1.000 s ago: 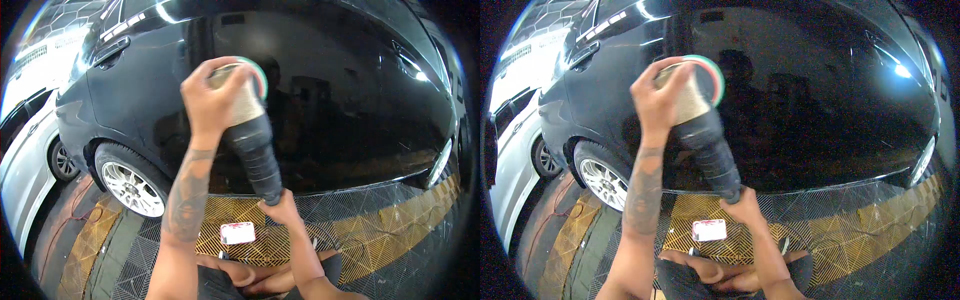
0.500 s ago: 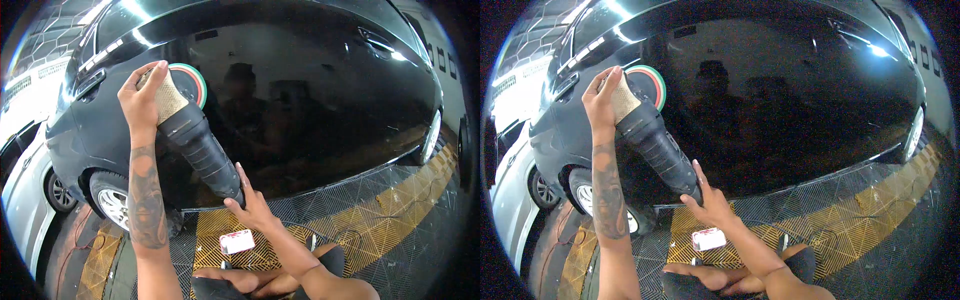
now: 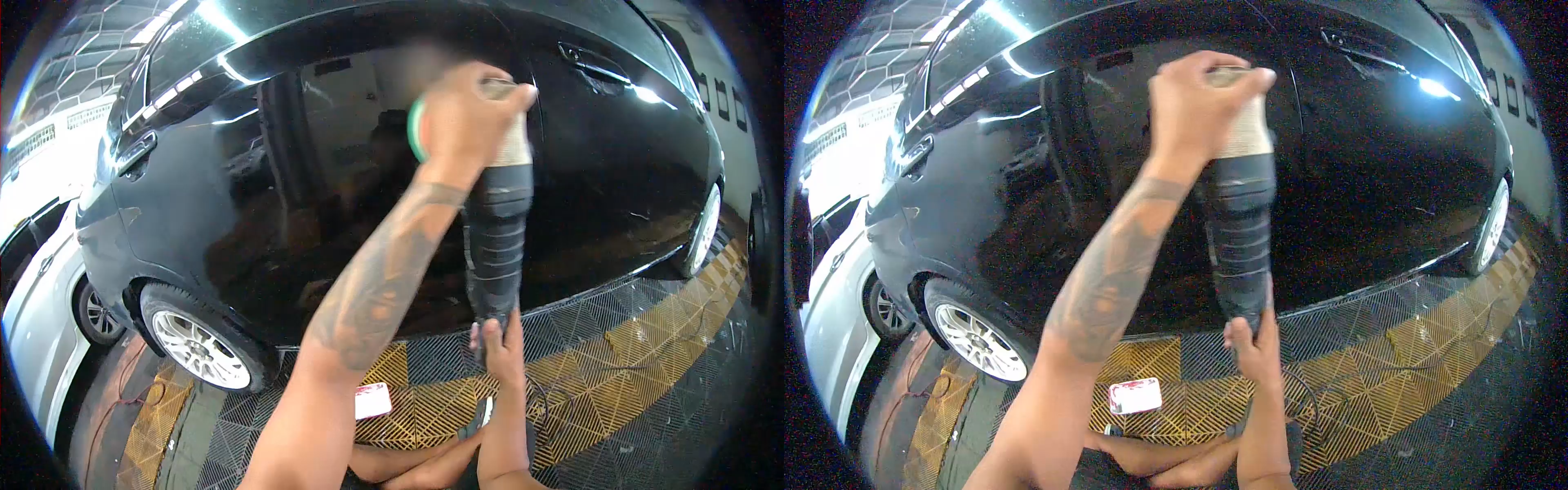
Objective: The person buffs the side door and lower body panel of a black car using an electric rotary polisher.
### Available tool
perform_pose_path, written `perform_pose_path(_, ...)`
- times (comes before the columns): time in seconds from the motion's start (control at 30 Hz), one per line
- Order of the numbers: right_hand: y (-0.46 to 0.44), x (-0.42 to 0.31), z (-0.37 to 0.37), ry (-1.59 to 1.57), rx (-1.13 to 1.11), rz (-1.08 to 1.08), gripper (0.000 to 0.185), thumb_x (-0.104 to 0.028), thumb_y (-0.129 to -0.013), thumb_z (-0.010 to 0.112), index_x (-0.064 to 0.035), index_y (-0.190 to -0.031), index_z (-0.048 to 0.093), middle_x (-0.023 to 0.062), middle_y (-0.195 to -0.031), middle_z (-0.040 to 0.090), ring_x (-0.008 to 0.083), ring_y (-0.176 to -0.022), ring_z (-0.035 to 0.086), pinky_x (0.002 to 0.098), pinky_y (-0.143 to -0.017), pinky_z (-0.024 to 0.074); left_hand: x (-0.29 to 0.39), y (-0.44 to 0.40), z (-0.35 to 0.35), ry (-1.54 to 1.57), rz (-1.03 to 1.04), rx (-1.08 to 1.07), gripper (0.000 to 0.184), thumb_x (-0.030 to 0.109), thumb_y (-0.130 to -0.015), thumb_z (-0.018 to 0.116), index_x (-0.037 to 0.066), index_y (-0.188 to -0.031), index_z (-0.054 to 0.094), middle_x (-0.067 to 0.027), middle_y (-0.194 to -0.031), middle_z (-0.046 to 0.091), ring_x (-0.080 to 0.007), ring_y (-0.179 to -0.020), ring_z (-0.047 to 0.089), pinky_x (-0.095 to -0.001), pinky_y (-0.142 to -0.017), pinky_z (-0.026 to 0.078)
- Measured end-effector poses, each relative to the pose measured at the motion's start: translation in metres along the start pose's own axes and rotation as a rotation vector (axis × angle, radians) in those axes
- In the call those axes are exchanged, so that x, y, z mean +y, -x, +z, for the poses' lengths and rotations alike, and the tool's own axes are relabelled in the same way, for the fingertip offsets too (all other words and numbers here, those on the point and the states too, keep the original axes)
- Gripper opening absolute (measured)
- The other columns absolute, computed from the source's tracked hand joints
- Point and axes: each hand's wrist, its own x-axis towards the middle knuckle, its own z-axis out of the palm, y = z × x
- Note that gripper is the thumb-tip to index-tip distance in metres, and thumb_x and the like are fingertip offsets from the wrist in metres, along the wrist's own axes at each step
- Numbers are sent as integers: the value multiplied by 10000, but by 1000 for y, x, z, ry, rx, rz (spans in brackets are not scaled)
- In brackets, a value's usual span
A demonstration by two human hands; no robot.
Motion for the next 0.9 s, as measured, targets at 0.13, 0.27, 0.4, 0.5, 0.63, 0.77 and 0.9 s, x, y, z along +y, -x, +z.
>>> perform_pose_path(0.13, -4, 4, -21, -43, 93, -5, 734, -400, -1013, 620, -59, -1555, 261, 70, -885, 602, 138, -674, 579, 292, -612, 518, 15, -4, 41, 83, 7, -64, 386, 369, -727, 857, 24, -885, 783, -176, -829, 757, -300, -754, 753, -393, -763, 594)
perform_pose_path(0.27, -13, -14, 2, -28, 73, -67, 640, -444, -1022, 587, -60, -1466, 332, 77, -863, 581, 146, -659, 584, 293, -580, 516, 17, -22, 29, 95, -3, -61, 402, 386, -698, 862, 36, -882, 791, -168, -806, 755, -316, -764, 751, -400, -779, 596)
perform_pose_path(0.4, -18, -18, 33, 37, -9, -82, 687, -432, -1018, 594, -57, -1501, 281, 68, -850, 585, 133, -644, 579, 287, -574, 516, -2, -34, -19, 32, 43, 27, 415, 406, -700, 870, 39, -882, 797, -155, -803, 760, -258, -717, 754, -363, -744, 606)
perform_pose_path(0.5, -21, -19, 67, 61, -92, -65, 835, -310, -1010, 611, -101, -1629, 92, 44, -844, 598, 106, -632, 558, 263, -578, 511, -17, -38, -77, -2, 24, 59, 440, 435, -714, 862, 38, -893, 799, -144, -812, 766, -207, -738, 759, -343, -722, 600)
perform_pose_path(0.63, -24, -20, 113, 217, -196, -84, 945, -389, -958, 675, -132, -1634, 67, 99, -894, 645, 138, -657, 602, 312, -598, 526, -41, -44, -151, -158, 182, 111, 496, 480, -736, 853, 26, -927, 799, -96, -811, 771, -139, -729, 734, -303, -718, 586)
perform_pose_path(0.77, -26, -22, 160, 336, -289, -128, 952, -379, -945, 675, -136, -1628, 57, 279, -1164, 687, 448, -1012, 700, 459, -885, 550, -57, -46, -220, -110, 34, 130, 486, 424, -782, 846, -5, -1003, 785, -81, -899, 767, -116, -805, 708, -273, -769, 565)
perform_pose_path(0.9, -26, -28, 199, 400, -377, -175, 979, -398, -921, 699, -179, -1629, 61, 330, -1166, 672, 521, -1036, 664, 516, -910, 547, -56, -34, -285, -75, -94, 165, 435, 340, -819, 826, -8, -1074, 775, -70, -983, 755, -108, -860, 677, -250, -811, 528)
